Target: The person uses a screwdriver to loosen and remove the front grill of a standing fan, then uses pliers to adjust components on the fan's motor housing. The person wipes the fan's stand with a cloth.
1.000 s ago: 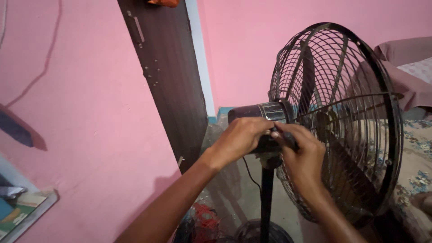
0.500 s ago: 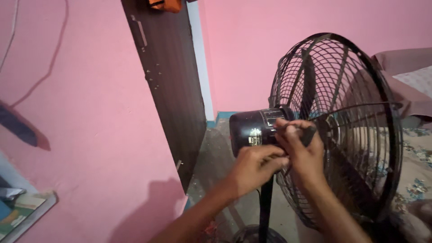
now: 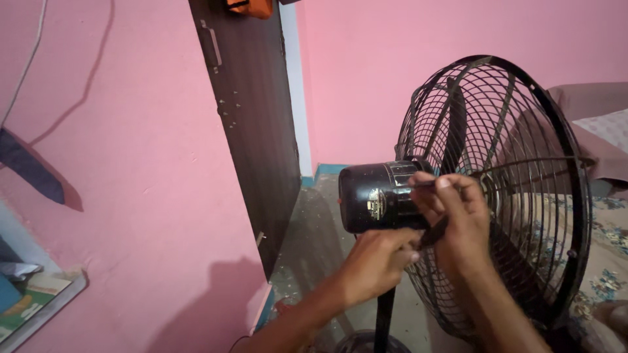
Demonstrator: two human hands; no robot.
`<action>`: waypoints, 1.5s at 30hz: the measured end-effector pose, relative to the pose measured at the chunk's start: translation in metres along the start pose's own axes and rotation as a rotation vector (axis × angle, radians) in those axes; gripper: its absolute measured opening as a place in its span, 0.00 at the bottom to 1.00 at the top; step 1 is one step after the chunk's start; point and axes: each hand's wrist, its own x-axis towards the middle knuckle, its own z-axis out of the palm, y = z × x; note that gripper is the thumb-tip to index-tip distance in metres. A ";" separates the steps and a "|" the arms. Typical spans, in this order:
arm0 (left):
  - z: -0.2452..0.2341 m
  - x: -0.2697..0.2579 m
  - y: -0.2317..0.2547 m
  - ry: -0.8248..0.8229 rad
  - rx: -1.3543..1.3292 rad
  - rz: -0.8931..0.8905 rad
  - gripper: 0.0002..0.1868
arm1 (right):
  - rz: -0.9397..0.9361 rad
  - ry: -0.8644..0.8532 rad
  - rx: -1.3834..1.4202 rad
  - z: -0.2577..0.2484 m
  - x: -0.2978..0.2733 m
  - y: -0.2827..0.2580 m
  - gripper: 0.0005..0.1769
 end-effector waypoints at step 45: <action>-0.025 0.058 -0.051 0.192 -0.057 0.099 0.13 | 0.222 0.033 -0.367 -0.001 -0.012 -0.011 0.19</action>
